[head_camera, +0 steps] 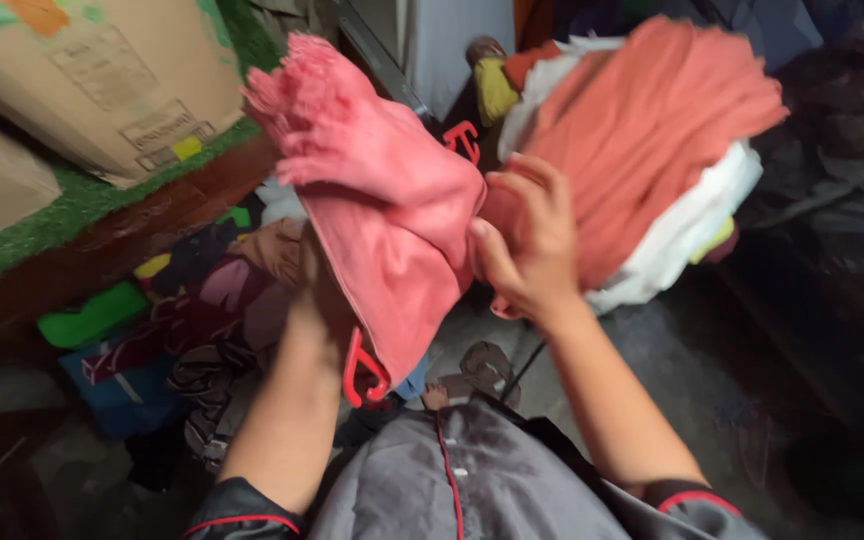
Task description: Hanging various pieces of clothing on plastic hangers and placing them inside a wooden wardrobe.
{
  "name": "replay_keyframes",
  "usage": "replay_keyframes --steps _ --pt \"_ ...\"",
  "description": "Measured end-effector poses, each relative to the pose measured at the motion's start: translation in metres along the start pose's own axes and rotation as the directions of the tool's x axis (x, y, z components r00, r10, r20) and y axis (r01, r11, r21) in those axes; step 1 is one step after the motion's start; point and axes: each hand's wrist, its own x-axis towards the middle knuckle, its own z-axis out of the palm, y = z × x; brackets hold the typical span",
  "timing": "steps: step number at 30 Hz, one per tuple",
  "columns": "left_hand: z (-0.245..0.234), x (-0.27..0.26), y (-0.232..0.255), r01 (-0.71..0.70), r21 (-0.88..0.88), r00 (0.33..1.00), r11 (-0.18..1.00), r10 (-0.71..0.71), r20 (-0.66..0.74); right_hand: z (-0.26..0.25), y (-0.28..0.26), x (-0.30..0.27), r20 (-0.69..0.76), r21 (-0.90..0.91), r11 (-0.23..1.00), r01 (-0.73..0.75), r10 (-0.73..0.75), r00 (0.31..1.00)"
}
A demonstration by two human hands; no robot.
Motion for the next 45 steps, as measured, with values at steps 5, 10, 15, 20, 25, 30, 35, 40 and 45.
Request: replay_keyframes --steps 5,10,15,20,25,30,35,40,45 --pt "0.018 0.005 -0.001 0.016 -0.064 0.998 0.998 -0.011 0.069 0.026 0.049 -0.041 -0.074 -0.399 0.907 -0.135 0.115 0.991" --pt "0.028 -0.002 0.004 0.051 -0.108 0.992 0.993 -0.038 0.119 0.008 0.068 -0.019 -0.071 -0.628 0.742 -0.234 0.245 0.967" --pt "0.028 0.001 0.012 0.064 -0.147 0.986 0.987 -0.04 0.162 -0.011 0.115 0.015 -0.087 -0.691 0.616 -0.377 0.447 0.89" --pt "0.017 -0.004 0.015 0.084 -0.166 0.983 0.983 -0.055 0.173 -0.031 0.19 0.055 -0.036 -0.613 0.662 -0.431 0.522 0.852" --pt "-0.019 0.014 0.012 0.082 -0.177 0.984 0.981 -0.052 0.171 -0.053 0.28 0.078 0.089 -0.539 0.705 -0.46 0.591 0.802" --pt "-0.017 0.037 0.007 0.096 -0.201 0.981 0.975 -0.058 0.188 -0.056 0.245 0.074 -0.065 -0.547 0.751 -0.37 0.403 0.913" --pt "-0.013 0.057 0.009 0.104 -0.228 0.976 0.968 -0.056 0.21 -0.065 0.214 0.072 -0.103 -0.588 0.734 -0.34 0.349 0.931" --pt "0.096 0.133 0.075 0.12 -0.252 0.972 0.96 -0.062 0.227 -0.076 0.173 0.067 0.081 -0.649 0.663 -0.373 0.548 0.833" --pt "0.11 0.14 0.092 0.132 -0.274 0.97 0.953 -0.067 0.233 -0.083 0.142 0.054 0.107 -0.671 0.731 -0.123 0.26 0.96"
